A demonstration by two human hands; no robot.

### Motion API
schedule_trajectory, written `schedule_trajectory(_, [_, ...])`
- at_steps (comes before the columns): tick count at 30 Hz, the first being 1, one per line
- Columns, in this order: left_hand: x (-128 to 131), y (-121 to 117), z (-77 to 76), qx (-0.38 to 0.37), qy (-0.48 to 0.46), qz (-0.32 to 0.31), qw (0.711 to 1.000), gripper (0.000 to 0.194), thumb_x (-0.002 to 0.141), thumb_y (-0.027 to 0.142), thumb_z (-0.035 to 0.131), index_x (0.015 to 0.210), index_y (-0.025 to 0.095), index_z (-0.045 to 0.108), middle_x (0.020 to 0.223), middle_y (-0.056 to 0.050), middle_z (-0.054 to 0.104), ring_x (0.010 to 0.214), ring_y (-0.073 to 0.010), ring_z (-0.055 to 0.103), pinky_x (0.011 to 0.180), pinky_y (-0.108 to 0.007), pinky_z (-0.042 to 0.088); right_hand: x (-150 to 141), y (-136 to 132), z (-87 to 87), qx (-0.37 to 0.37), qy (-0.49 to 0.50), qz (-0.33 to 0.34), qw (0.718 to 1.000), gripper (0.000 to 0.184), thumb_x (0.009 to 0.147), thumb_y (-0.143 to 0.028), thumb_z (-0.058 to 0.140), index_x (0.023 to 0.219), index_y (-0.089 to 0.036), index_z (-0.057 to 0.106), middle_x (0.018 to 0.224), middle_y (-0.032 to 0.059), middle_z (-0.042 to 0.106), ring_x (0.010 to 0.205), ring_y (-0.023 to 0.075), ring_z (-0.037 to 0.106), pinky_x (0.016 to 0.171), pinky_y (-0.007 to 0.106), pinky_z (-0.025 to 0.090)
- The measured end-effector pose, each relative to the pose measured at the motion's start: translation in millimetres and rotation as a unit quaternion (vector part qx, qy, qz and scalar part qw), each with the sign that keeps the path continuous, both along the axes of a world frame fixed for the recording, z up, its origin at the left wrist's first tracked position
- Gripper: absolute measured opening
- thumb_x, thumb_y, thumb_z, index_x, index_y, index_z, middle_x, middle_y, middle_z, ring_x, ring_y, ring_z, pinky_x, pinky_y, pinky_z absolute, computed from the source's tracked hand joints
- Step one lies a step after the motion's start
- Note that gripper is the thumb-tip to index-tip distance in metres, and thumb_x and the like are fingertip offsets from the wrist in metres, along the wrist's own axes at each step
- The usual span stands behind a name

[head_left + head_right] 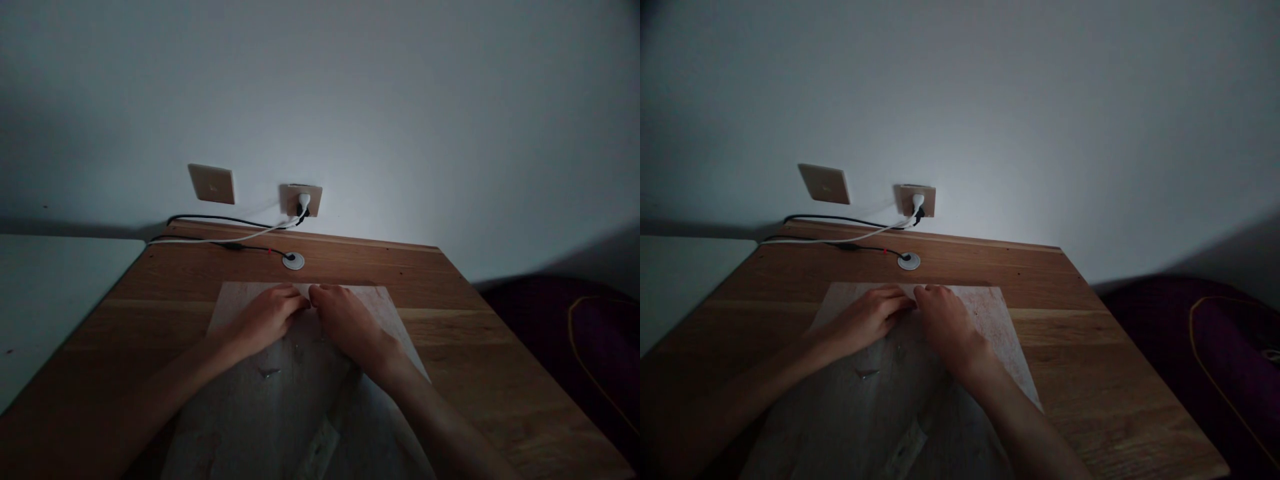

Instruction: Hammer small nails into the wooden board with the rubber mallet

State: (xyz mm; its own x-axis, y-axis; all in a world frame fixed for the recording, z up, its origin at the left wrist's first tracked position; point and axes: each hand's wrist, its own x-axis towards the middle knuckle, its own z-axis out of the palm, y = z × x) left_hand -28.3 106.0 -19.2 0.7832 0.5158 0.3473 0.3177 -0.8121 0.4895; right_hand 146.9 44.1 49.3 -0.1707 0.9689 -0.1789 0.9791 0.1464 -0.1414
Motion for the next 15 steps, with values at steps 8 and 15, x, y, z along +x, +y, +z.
schedule_trajectory(8, [5, 9, 24.3, 0.064, 0.112, -0.024, 0.991, 0.015, 0.096, 0.009, 0.066, 0.102, 0.018, 0.076, 0.097, -0.007, 0.077, 0.097, -0.0264, 0.074, 0.090, -0.038, 0.057, 7, -14, 28.7, 0.016, 0.108, -0.003, 0.994, 0.021, 0.099, -0.002, 0.060, 0.100, -0.017, 0.076, 0.098, 0.0061, 0.083, 0.091, 0.0211, 0.077, 0.078, 0.029, 0.050])
schedule_trajectory(15, [14, 13, 26.7, 0.111, 0.142, 0.007, 0.984, 0.013, 0.097, 0.016, 0.070, 0.084, 0.016, 0.069, 0.088, -0.007, 0.074, 0.089, -0.0263, 0.072, 0.087, -0.040, 0.053, 21, -36, 15.9, 0.016, 0.190, 0.023, 0.981, 0.014, 0.096, -0.012, 0.074, 0.108, -0.019, 0.075, 0.106, 0.0052, 0.082, 0.102, 0.0237, 0.074, 0.091, 0.035, 0.051])
